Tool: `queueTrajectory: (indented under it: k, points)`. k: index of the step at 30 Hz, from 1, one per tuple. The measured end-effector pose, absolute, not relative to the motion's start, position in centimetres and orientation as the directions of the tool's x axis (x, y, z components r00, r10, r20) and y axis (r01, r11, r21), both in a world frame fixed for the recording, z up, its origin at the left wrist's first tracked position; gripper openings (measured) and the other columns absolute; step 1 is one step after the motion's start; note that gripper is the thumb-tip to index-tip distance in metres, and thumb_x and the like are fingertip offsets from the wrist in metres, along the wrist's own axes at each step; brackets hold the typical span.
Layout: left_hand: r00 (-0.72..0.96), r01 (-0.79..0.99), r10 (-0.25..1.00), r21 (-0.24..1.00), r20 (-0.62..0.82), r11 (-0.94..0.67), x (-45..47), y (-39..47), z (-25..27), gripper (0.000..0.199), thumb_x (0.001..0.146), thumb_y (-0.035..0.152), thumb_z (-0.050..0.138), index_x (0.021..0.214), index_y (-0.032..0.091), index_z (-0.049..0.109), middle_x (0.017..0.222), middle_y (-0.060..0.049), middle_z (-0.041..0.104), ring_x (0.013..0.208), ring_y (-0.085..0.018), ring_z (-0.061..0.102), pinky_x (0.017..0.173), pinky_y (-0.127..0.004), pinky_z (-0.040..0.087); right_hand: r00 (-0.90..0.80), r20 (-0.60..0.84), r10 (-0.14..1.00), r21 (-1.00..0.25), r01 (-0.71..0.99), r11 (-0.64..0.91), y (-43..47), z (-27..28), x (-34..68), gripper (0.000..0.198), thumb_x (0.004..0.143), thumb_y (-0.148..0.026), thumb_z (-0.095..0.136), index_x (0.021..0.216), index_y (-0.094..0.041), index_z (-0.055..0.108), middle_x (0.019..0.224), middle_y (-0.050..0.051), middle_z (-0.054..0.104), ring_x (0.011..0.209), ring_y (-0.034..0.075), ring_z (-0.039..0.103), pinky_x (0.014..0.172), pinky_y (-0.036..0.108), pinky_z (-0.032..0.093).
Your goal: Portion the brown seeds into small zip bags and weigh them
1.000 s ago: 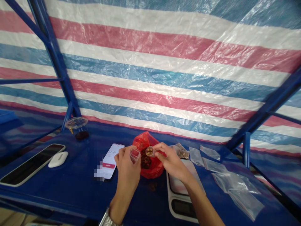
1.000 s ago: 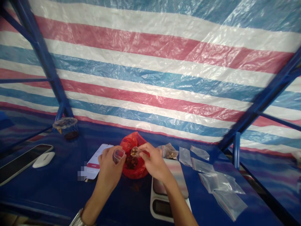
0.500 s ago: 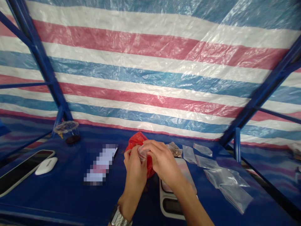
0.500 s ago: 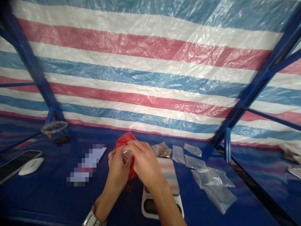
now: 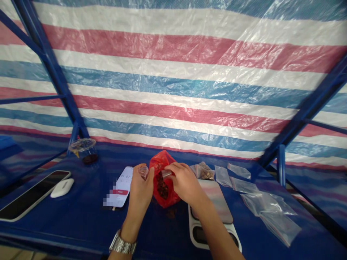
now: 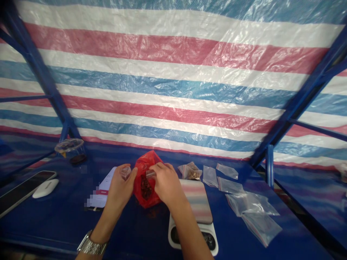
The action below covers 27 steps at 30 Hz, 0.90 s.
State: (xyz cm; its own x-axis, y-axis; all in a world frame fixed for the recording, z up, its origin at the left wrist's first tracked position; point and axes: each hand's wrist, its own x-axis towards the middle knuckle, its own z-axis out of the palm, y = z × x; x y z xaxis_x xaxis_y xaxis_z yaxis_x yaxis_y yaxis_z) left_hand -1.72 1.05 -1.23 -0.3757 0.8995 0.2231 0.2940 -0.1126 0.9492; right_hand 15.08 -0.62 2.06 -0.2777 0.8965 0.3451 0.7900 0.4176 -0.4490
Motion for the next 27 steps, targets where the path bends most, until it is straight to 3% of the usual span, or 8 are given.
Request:
queueTrajectory:
  k: [3, 7, 12, 18, 23, 27]
  points:
    - [-0.322, 0.484, 0.929, 0.875, 0.183, -0.004, -2.2, 1.2, -1.7, 0.050, 0.087, 0.043, 0.067, 0.125, 0.012, 0.057, 0.104, -0.013, 0.072, 0.095, -0.029, 0.071, 0.086, -0.041, 0.054, -0.323, 0.303, 0.896, -0.370, 0.827, 0.424, -0.7, 1.6, 14.6, 0.037, 0.092, -0.003, 0.055, 0.118, -0.022, 0.072, 0.117, 0.005, 0.076, 0.111, 0.020, 0.068, 0.118, 0.042, 0.024]
    - [-0.236, 0.622, 0.962, 0.782, 0.140, 0.038, -2.2, 1.1, -2.1, 0.045, 0.085, 0.032, 0.070, 0.124, 0.011, 0.060, 0.109, -0.018, 0.074, 0.102, -0.031, 0.072, 0.088, -0.038, 0.052, -0.284, 0.242, 0.928, -0.300, 0.888, 0.350, -1.0, 2.2, 14.7, 0.037, 0.090, -0.004, 0.054, 0.116, -0.022, 0.073, 0.118, 0.006, 0.075, 0.106, 0.021, 0.068, 0.102, 0.040, 0.029]
    - [-0.171, 0.634, 0.981, 0.773, 0.089, 0.040, -2.2, 0.6, -1.8, 0.022, 0.087, 0.020, 0.060, 0.107, 0.019, 0.066, 0.094, -0.013, 0.078, 0.091, -0.030, 0.074, 0.076, -0.034, 0.048, -0.211, 0.160, 0.964, -0.241, 0.939, 0.245, -1.4, 3.5, 15.4, 0.045, 0.077, 0.004, 0.056, 0.109, -0.021, 0.075, 0.115, 0.007, 0.075, 0.107, 0.022, 0.068, 0.096, 0.039, 0.028]
    - [-0.203, 0.552, 0.970, 0.834, 0.133, 0.001, -1.5, 0.0, -0.1, 0.023, 0.087, 0.017, 0.055, 0.107, 0.023, 0.065, 0.091, -0.008, 0.078, 0.089, -0.029, 0.075, 0.075, -0.033, 0.046, -0.115, 0.111, 0.987, -0.117, 0.985, 0.128, -2.2, 4.4, 16.5, 0.036, 0.080, 0.002, 0.057, 0.101, -0.019, 0.077, 0.112, 0.011, 0.076, 0.106, 0.028, 0.066, 0.099, 0.044, 0.030]
    - [-0.188, 0.557, 0.974, 0.831, 0.124, 0.002, -0.9, -0.4, 0.0, 0.023, 0.088, 0.018, 0.054, 0.107, 0.025, 0.065, 0.088, -0.007, 0.077, 0.090, -0.029, 0.075, 0.076, -0.033, 0.047, -0.116, 0.260, 0.959, -0.243, 0.953, 0.181, -1.7, 4.3, 15.8, 0.039, 0.084, -0.002, 0.055, 0.112, -0.020, 0.075, 0.116, 0.009, 0.074, 0.112, 0.027, 0.065, 0.102, 0.043, 0.033]
    - [-0.206, 0.508, 0.968, 0.861, 0.144, -0.020, -1.0, -0.2, -0.4, 0.023, 0.088, 0.019, 0.054, 0.108, 0.023, 0.065, 0.090, -0.007, 0.077, 0.087, -0.027, 0.074, 0.075, -0.033, 0.048, -0.293, 0.187, 0.938, -0.369, 0.864, 0.344, -1.3, 3.3, 14.5, 0.044, 0.074, 0.002, 0.058, 0.107, -0.022, 0.075, 0.115, 0.005, 0.074, 0.108, 0.021, 0.069, 0.095, 0.032, 0.042]
